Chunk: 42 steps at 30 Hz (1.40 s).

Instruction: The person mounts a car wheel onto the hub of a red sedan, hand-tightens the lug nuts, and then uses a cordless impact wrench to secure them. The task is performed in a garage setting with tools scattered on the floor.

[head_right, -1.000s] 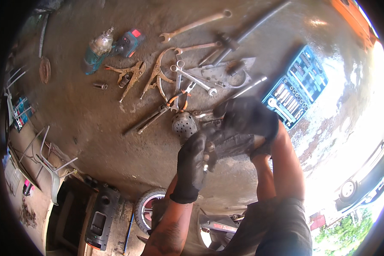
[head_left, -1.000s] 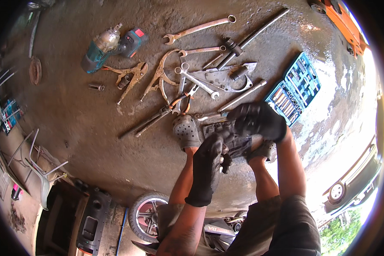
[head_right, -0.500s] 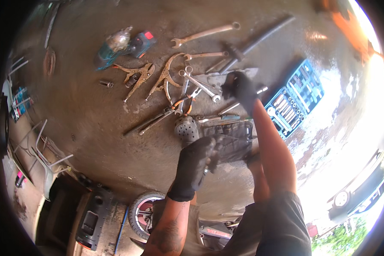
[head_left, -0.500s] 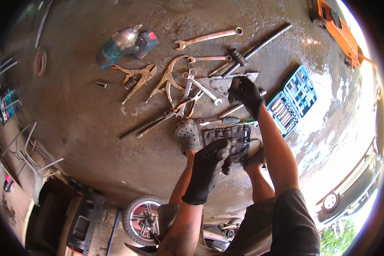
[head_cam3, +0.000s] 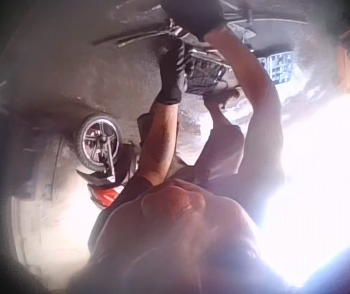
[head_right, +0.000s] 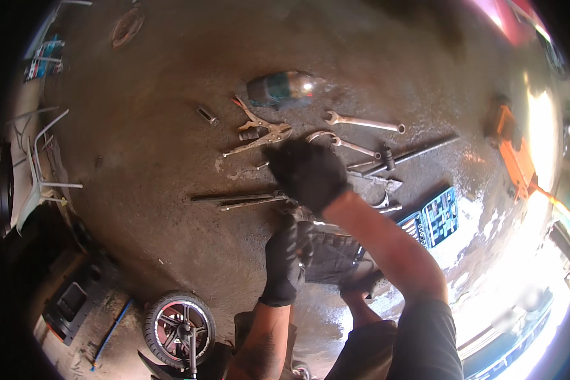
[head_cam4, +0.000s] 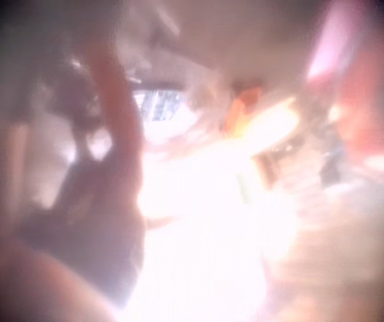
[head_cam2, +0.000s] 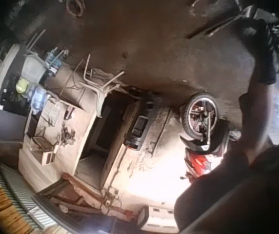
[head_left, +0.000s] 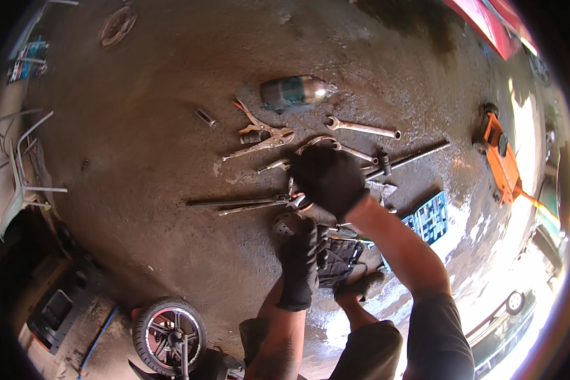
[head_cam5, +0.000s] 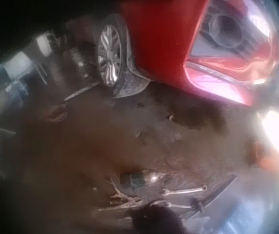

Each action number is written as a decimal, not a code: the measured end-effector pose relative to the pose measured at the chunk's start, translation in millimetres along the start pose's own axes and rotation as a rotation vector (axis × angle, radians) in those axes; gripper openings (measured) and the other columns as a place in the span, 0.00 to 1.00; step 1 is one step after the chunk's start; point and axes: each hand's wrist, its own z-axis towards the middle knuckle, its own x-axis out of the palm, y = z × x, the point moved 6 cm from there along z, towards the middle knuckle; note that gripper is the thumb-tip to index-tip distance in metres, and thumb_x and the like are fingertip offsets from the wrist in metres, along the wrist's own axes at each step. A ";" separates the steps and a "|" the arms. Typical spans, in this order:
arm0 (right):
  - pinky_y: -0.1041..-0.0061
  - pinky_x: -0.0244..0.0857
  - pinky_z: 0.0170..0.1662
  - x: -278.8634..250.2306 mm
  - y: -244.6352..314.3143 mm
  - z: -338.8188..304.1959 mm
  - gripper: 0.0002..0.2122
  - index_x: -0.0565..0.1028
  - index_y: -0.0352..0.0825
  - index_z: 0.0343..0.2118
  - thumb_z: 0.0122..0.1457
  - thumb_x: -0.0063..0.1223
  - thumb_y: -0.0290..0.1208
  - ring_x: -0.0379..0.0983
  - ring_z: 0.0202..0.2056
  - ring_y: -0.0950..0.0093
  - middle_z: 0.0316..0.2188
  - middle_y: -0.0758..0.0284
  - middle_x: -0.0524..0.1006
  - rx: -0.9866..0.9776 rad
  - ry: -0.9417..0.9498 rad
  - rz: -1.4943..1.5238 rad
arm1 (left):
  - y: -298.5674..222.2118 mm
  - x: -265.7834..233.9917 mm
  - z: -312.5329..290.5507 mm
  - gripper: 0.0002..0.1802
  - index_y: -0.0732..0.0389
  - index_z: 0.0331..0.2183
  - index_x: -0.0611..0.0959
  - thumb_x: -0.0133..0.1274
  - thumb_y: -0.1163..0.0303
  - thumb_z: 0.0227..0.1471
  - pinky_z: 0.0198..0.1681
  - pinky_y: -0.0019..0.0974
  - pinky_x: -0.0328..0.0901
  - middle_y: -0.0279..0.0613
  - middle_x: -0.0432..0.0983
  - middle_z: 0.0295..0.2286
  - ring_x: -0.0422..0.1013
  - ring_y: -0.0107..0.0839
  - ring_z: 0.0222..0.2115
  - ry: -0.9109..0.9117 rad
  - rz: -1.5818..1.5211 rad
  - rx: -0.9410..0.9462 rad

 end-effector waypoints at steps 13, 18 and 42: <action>0.57 0.68 0.51 -52.5 -26.0 13.3 0.19 0.75 0.39 0.44 0.51 0.61 0.42 0.74 0.47 0.55 0.42 0.56 0.78 0.402 0.104 -0.143 | -0.8 -21.8 -26.7 0.21 0.55 0.37 0.82 0.61 0.47 0.55 0.16 0.26 0.58 0.33 0.79 0.28 0.69 0.20 0.19 0.226 -0.095 -0.160; 0.59 0.71 0.49 -122.2 28.9 -215.1 0.19 0.79 0.42 0.41 0.49 0.64 0.46 0.77 0.42 0.57 0.38 0.58 0.80 0.728 0.008 -0.077 | 16.4 -72.7 -113.8 0.14 0.51 0.34 0.84 0.58 0.51 0.58 0.25 0.27 0.63 0.26 0.80 0.26 0.73 0.18 0.24 0.250 -0.046 -0.288; 0.63 0.76 0.43 -50.6 340.1 -634.9 0.28 0.78 0.40 0.45 0.54 0.53 0.62 0.80 0.44 0.60 0.40 0.59 0.79 0.795 0.331 -0.305 | 1.6 -495.2 -534.3 0.36 0.64 0.41 0.85 0.53 0.36 0.55 0.33 0.35 0.68 0.38 0.83 0.37 0.75 0.28 0.31 -0.245 0.471 0.180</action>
